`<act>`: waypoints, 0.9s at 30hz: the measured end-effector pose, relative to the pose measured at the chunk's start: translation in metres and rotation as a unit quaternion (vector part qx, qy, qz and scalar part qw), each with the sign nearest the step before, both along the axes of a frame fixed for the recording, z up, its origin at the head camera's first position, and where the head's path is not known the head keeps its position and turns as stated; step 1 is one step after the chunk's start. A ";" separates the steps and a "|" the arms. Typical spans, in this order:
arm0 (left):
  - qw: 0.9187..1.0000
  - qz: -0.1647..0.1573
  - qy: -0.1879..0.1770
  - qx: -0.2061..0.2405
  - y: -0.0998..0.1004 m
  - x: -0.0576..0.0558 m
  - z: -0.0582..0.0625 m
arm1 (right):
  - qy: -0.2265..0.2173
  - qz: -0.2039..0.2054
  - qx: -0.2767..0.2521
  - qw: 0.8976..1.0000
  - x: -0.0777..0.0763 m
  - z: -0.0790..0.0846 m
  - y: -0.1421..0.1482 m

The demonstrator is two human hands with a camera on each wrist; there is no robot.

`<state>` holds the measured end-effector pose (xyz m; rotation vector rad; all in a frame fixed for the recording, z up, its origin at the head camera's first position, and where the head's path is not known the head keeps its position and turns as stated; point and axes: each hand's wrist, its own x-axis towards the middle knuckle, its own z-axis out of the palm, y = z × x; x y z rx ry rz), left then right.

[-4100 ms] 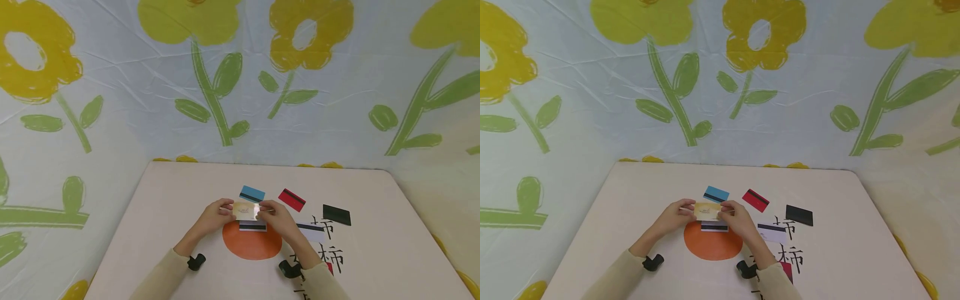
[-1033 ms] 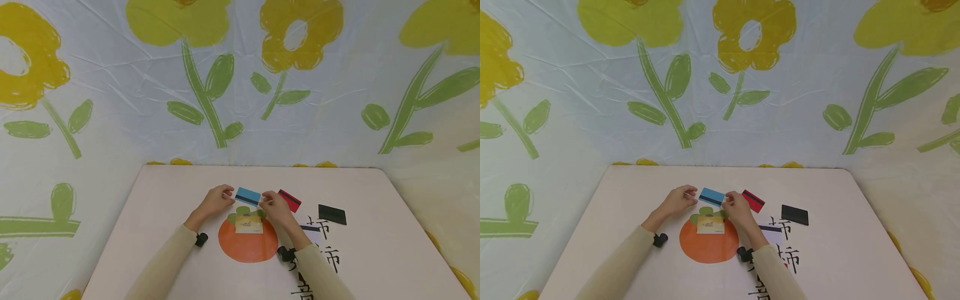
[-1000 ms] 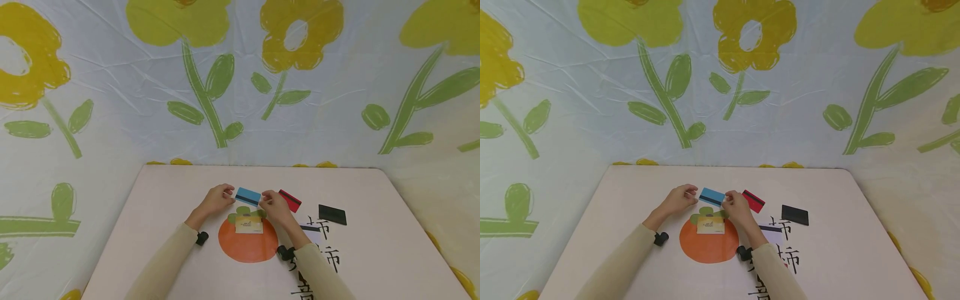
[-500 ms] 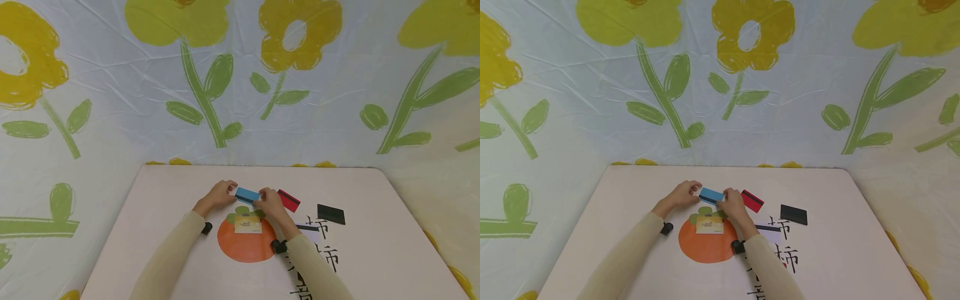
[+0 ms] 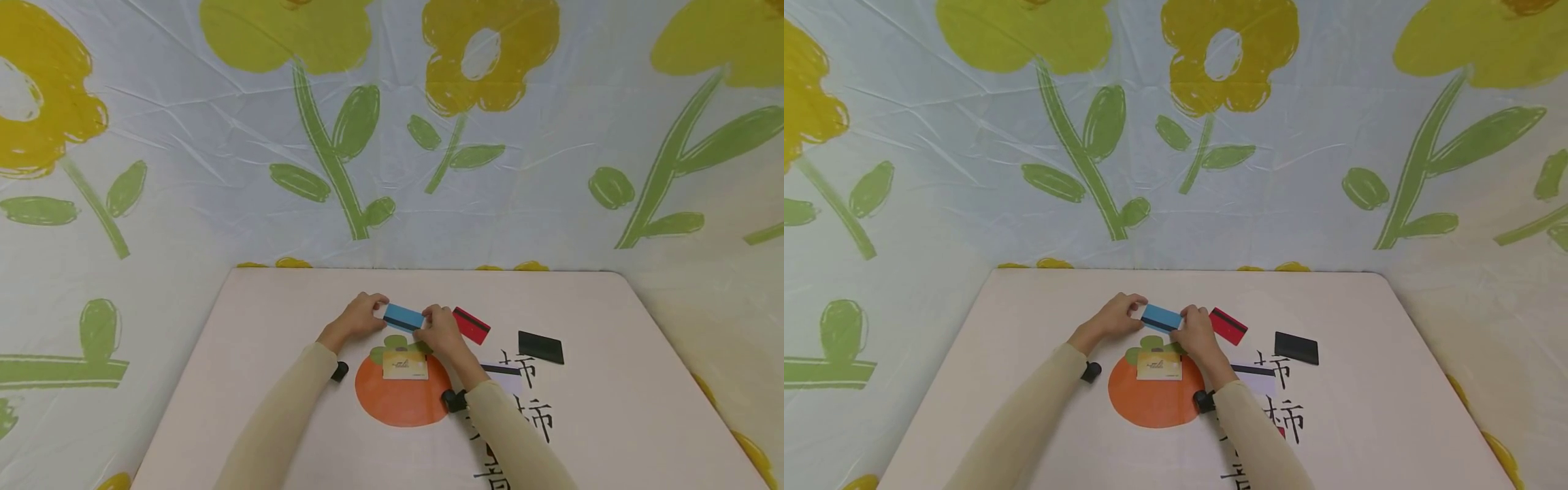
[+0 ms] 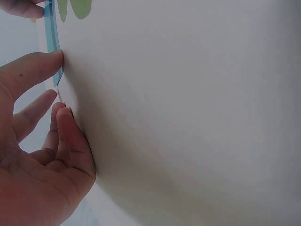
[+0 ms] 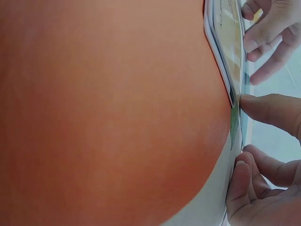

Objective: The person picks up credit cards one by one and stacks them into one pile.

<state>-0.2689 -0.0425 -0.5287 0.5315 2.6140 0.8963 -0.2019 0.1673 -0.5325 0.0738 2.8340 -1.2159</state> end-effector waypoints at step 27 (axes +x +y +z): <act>0.995 0.037 -0.023 0.086 0.006 0.006 -0.002 | -0.030 -0.030 -0.108 0.993 0.001 0.001 0.003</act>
